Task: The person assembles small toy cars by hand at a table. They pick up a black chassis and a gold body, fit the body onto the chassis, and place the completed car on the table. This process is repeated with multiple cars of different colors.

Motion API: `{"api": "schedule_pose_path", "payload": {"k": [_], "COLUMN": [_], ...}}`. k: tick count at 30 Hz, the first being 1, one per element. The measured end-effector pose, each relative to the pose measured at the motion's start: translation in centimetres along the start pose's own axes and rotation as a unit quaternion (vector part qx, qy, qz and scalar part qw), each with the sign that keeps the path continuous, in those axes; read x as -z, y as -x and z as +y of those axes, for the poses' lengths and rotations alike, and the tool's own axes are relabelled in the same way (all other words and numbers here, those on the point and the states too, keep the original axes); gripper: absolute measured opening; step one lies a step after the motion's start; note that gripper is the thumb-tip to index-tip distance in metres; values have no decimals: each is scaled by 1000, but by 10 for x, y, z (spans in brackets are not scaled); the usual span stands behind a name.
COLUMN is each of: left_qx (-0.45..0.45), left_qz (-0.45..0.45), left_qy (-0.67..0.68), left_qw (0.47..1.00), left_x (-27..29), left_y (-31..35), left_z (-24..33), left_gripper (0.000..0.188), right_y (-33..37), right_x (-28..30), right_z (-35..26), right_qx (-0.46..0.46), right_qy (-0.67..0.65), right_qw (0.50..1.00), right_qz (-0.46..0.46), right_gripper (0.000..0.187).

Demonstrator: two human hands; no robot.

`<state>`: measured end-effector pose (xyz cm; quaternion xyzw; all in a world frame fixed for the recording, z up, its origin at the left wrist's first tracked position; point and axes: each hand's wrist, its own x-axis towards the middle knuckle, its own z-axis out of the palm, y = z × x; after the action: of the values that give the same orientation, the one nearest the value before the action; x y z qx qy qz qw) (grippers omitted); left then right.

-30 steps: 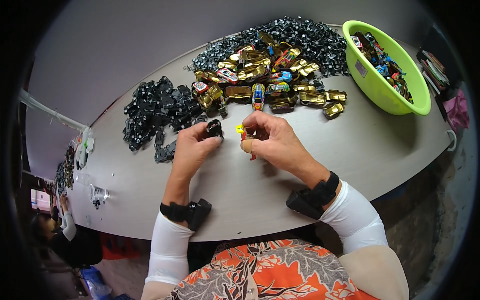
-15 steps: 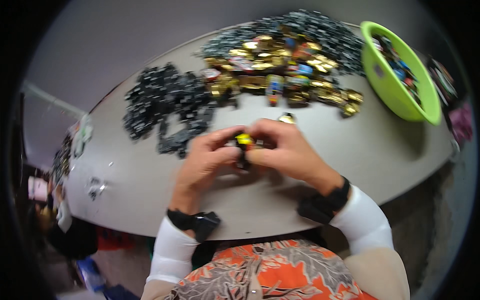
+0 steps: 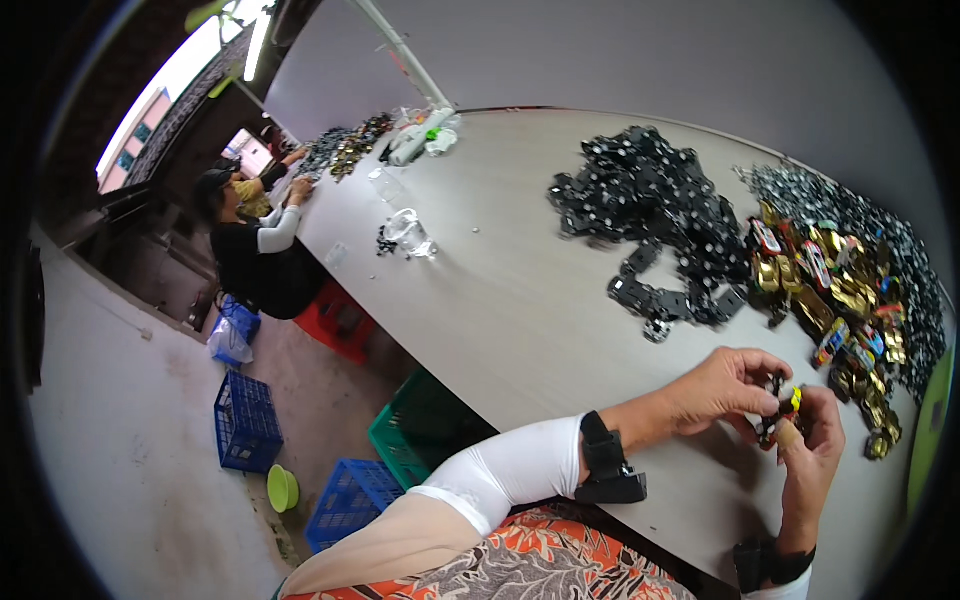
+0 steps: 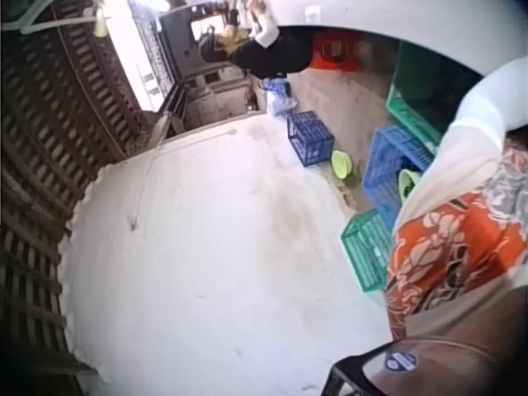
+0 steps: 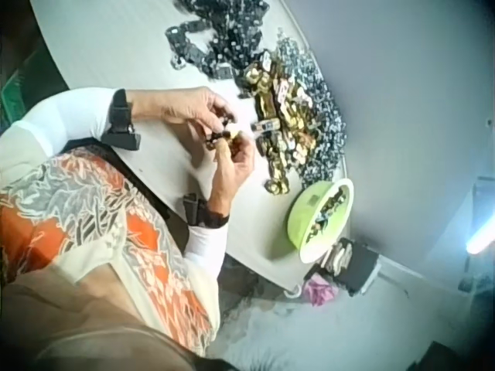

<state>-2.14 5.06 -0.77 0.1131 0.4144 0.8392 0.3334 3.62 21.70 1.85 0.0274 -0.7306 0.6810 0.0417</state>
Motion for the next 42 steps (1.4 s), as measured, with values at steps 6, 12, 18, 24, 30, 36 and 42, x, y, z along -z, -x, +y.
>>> {"api": "schedule_pose_path", "payload": {"k": [6, 12, 18, 24, 30, 36, 42], "left_qx": [37, 46, 40, 32, 21, 15, 32], "left_qz": [13, 12, 18, 24, 25, 49, 19], "left_qy": [41, 48, 39, 12, -40, -50, -14], "left_qw": [998, 998, 998, 999, 999, 997, 999], "left_x": [-1, -10, -9, -14, -18, -18, -15], "left_y": [-2, -2, 2, 6, 6, 7, 7], "left_z": [12, 16, 13, 13, 12, 14, 19], "left_gripper": [41, 40, 40, 39, 44, 44, 40], "right_y": [-5, -2, 2, 4, 1, -1, 1], "right_x": [13, 12, 5, 0, -1, 4, 10], "right_z": [-13, -16, -12, -9, -8, -11, -7], "right_qx": [35, 54, 84, 140, 172, 169, 120], "right_qy": [-28, -76, -27, 99, 148, 132, 71], "right_qw": [998, 996, 996, 985, 974, 977, 989], "right_qz": [48, 17, 26, 24, 15, -26, -39], "right_gripper": [35, 36, 34, 34, 31, 17, 17]}}
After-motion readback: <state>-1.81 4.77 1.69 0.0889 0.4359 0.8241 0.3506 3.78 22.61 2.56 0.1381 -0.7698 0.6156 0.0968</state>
